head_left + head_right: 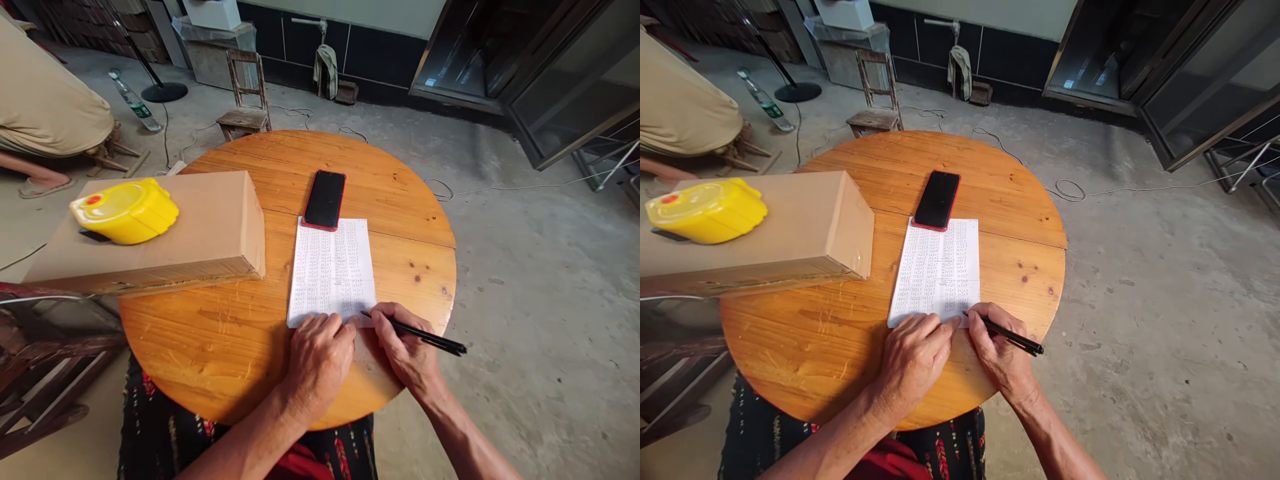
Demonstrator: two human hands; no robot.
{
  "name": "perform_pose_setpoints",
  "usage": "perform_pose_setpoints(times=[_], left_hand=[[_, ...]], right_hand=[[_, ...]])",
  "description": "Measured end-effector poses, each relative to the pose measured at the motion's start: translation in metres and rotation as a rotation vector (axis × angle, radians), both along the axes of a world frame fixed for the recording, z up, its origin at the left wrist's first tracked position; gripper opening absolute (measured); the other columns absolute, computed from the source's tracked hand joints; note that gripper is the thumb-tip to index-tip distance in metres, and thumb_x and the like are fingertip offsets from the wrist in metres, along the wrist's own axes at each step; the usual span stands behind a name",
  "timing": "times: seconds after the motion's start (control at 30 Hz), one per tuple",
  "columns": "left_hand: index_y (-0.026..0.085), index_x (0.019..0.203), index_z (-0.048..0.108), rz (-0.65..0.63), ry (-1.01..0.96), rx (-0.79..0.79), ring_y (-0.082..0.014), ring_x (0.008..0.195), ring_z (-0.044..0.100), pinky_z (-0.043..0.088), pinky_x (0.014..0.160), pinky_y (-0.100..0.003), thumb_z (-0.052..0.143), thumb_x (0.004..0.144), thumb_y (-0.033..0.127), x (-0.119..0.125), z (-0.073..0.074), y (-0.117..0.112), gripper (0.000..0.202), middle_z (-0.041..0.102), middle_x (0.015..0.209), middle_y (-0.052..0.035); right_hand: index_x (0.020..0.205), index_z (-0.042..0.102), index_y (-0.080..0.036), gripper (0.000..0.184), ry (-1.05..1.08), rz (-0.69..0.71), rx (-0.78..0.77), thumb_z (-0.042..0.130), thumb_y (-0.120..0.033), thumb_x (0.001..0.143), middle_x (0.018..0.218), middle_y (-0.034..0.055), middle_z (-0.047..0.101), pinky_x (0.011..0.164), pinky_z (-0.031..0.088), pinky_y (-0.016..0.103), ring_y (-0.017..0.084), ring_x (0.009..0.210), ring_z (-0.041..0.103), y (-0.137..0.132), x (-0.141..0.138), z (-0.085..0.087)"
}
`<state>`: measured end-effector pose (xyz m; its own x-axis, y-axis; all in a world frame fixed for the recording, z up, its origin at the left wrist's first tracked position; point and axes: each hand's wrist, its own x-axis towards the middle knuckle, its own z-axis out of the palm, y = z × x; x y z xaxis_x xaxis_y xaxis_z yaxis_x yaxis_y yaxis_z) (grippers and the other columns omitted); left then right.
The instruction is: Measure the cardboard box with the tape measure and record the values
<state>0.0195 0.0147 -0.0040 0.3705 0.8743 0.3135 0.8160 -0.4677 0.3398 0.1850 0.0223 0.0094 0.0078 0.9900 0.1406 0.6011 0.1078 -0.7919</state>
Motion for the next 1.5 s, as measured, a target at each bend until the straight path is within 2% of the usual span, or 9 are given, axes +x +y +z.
perform_pose_setpoints(times=[0.2,0.4,0.8,1.0,1.33,1.5], left_hand=[[0.024,0.108,0.068,-0.024,0.031,-0.008,-0.0199,0.066,0.059,0.041,0.062,-0.036,0.060,0.086,0.011,-0.0007,-0.0005,-0.0005,0.027,0.062,0.072,0.0008],[0.022,0.102,0.070,-0.023,0.034,0.022,-0.0194,0.065,0.059,0.041,0.060,-0.035,0.058,0.086,0.010,0.0005,0.0001,-0.0005,0.023,0.060,0.070,0.0006],[0.022,0.095,0.070,-0.020,0.022,-0.005,-0.0197,0.065,0.058,0.040,0.061,-0.035,0.058,0.085,0.010,-0.0001,0.0009,-0.0007,0.019,0.060,0.069,0.0001],[0.022,0.102,0.069,-0.020,0.019,0.002,-0.0182,0.066,0.058,0.041,0.061,-0.034,0.058,0.085,0.009,0.0004,0.0022,0.0002,0.024,0.060,0.070,0.0001],[0.024,0.098,0.070,-0.009,0.013,-0.009,-0.0199,0.066,0.057,0.039,0.063,-0.035,0.057,0.087,0.011,0.0004,-0.0024,-0.0003,0.021,0.060,0.069,0.0003],[0.023,0.104,0.070,-0.009,0.008,-0.003,-0.0200,0.066,0.058,0.039,0.062,-0.035,0.058,0.087,0.011,0.0007,-0.0022,0.0001,0.024,0.061,0.070,0.0002]], right_hand=[[0.082,0.067,-0.019,0.024,0.028,-0.040,-0.043,0.054,-0.035,0.093,0.058,-0.0015,0.063,0.051,0.046,0.023,0.013,0.050,0.057,-0.0014,0.0024,-0.0039],[0.080,0.067,-0.019,0.021,-0.026,-0.028,0.010,0.054,-0.031,0.091,0.071,0.0015,0.070,0.061,0.050,0.024,0.015,0.062,0.063,0.0006,-0.0005,-0.0019],[0.079,0.066,-0.018,0.019,-0.040,-0.005,0.020,0.054,-0.028,0.091,0.069,0.0007,0.069,0.059,0.049,0.023,0.014,0.059,0.061,0.0012,-0.0025,0.0021],[0.080,0.067,-0.019,0.019,-0.044,-0.038,0.016,0.055,-0.029,0.091,0.067,0.0007,0.068,0.058,0.049,0.024,0.014,0.056,0.059,0.0007,-0.0025,-0.0006],[0.078,0.066,-0.018,0.020,-0.051,-0.002,0.023,0.054,-0.028,0.091,0.066,0.0005,0.068,0.056,0.048,0.023,0.013,0.056,0.060,0.0016,-0.0020,0.0019],[0.078,0.066,-0.019,0.019,-0.046,-0.033,0.021,0.055,-0.028,0.090,0.065,-0.0005,0.067,0.056,0.047,0.023,0.013,0.056,0.060,-0.0014,-0.0006,0.0001]])
